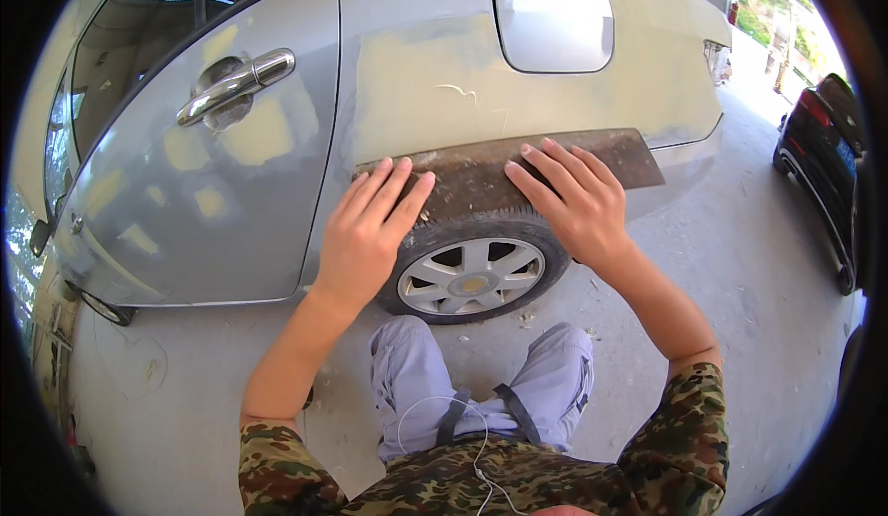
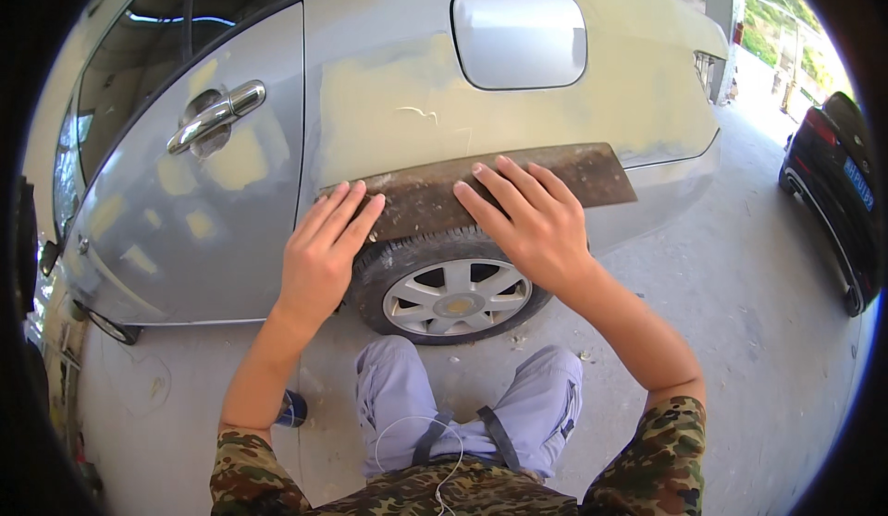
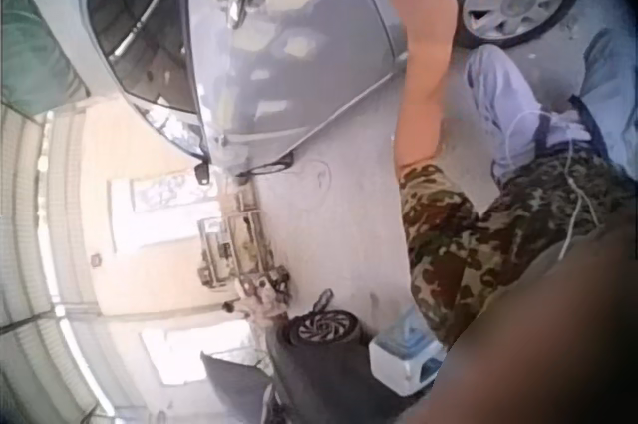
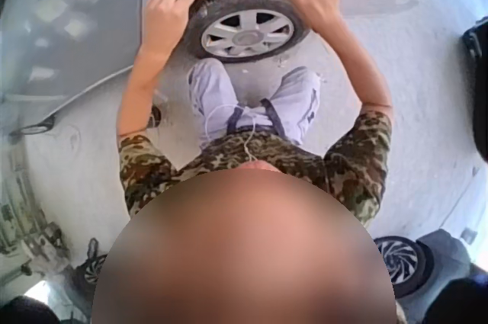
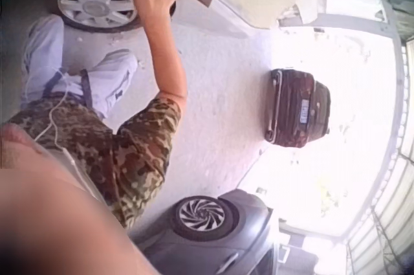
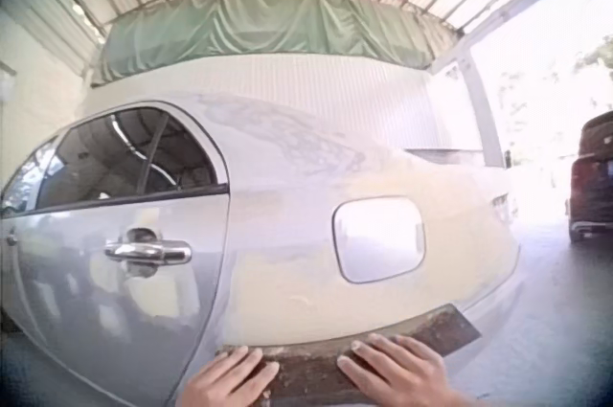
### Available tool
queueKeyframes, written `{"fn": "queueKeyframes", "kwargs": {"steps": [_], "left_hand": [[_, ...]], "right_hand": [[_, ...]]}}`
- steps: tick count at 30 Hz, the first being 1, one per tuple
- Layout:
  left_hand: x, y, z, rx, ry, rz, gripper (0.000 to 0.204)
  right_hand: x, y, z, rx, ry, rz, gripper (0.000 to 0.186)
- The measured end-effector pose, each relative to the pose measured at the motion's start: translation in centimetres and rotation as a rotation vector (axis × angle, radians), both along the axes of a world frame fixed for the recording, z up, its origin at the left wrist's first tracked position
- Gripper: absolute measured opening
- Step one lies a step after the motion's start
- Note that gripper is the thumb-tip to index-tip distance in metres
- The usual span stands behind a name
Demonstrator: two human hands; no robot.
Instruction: The person applies body filler to a car's rear quarter panel using a spreader, then smooths the surface with a sanding block and a long sanding board. The person repeatedly applies filler and sands the area around the wheel arch.
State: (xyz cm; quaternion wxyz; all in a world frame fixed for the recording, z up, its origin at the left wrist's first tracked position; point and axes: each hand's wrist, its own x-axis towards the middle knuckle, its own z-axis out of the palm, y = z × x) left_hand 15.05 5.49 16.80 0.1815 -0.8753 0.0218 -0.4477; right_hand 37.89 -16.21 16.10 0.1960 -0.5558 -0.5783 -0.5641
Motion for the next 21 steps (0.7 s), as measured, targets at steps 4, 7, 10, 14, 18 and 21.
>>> {"fn": "queueKeyframes", "kwargs": {"steps": [4,7,10,14,18,21], "left_hand": [[0.2,1.3,0.8,0.058,-0.013,0.054,0.052],[0.6,1.4,1.5,0.102,-0.034,0.100,0.053],[1.5,1.2,2.5,0.127,-0.055,0.107,0.054],[3.1,1.9,4.5,0.166,-0.108,0.126,0.058],[4.2,3.1,6.4,0.215,-0.146,0.153,0.061],[4.5,3.9,7.3,0.228,-0.164,0.187,0.062]], "right_hand": [[1.1,1.7,0.5,-0.009,0.007,0.033,0.043],[1.9,1.5,1.0,0.005,0.017,0.038,0.044],[2.9,1.3,1.7,0.053,-0.003,0.035,0.044],[4.7,2.5,3.7,0.128,-0.053,0.006,0.044],[6.3,4.6,5.6,0.206,-0.121,0.006,0.043],[7.3,6.3,6.7,0.241,-0.151,0.007,0.044]]}}
